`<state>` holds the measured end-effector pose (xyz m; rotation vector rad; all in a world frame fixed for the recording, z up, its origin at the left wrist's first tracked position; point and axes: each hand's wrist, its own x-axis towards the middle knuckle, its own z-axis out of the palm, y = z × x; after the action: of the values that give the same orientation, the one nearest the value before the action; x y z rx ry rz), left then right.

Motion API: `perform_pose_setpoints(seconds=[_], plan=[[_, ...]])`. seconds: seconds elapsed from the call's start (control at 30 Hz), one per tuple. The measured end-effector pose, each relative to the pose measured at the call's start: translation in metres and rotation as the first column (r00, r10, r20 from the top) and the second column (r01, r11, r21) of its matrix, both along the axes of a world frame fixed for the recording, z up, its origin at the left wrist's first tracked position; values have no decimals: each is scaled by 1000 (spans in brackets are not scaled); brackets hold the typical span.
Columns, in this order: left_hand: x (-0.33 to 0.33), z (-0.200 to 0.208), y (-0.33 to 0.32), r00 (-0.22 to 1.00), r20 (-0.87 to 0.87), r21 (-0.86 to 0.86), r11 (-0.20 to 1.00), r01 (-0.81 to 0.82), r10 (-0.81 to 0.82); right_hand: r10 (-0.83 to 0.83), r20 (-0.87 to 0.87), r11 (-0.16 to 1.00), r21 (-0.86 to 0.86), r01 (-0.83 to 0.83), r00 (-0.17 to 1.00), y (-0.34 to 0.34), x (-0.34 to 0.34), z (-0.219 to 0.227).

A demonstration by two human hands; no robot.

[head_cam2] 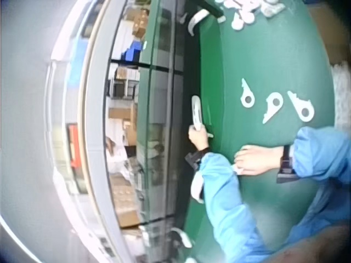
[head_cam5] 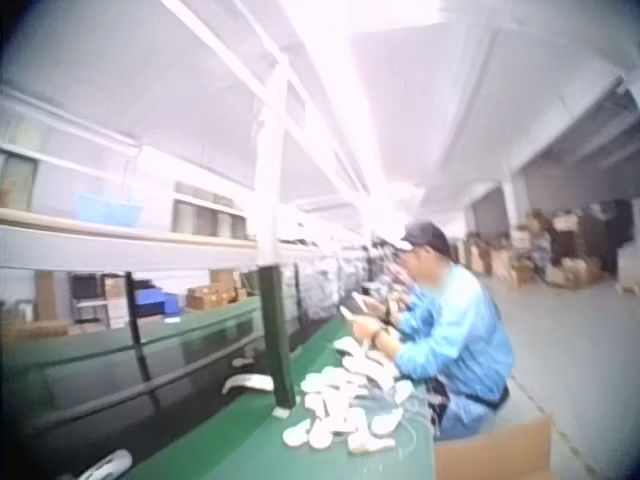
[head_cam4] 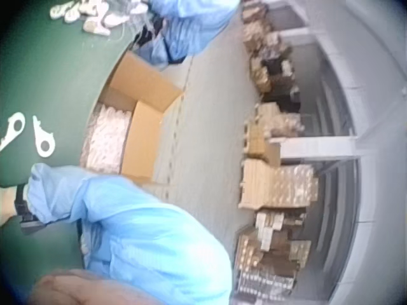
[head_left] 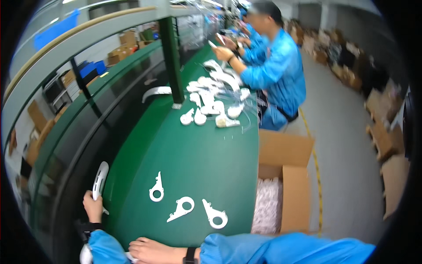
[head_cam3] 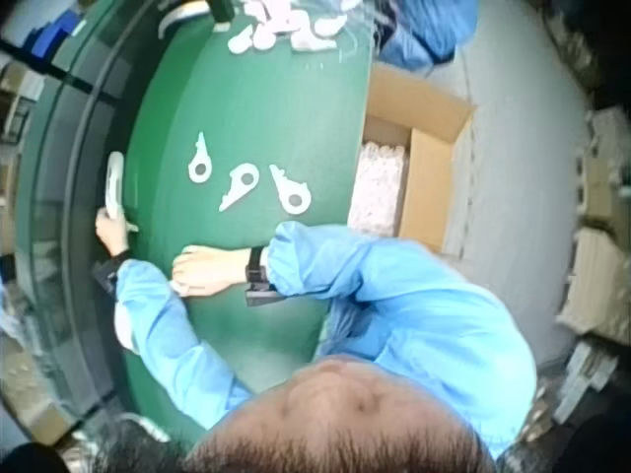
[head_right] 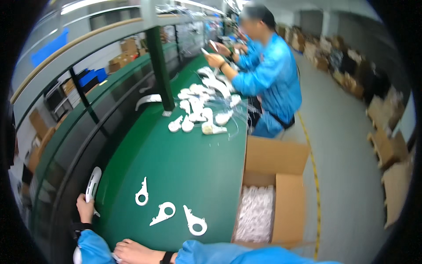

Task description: Assembling white plastic components, likely for small appliances or household electronics, on an industrial conveyor belt.

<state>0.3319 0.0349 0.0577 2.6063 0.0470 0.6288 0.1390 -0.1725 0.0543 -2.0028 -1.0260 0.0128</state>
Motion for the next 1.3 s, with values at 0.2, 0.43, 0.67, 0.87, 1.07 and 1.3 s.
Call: perform_pose_setpoints(seconds=[0.2, 0.43, 0.67, 0.87, 1.07, 1.3], plan=[[-110, 77, 21, 994, 14, -369, 924, 102, -104, -93, -549, 930, 250, 270, 830, -33, 18, 38], [-358, 77, 35, 997, 2, -449, 891, -67, 76, 3, -755, 928, 246, 279, 655, -44, 18, 43], [-442, 61, 42, 991, -134, -296, 954, -50, 10, -8, -740, 945, 213, 246, 672, -51, 18, 38], [-438, 63, 34, 999, -29, -69, 997, 26, -28, 110, -738, 987, 158, 12, 665, -20, -1, 54], [-444, 60, 44, 993, -113, -108, 994, 0, -12, 298, -724, 930, 72, -361, 623, 52, -30, 61], [-437, 80, 29, 989, -145, 90, 996, 20, -7, 364, -435, 887, -107, -449, 824, 54, -43, 62]])
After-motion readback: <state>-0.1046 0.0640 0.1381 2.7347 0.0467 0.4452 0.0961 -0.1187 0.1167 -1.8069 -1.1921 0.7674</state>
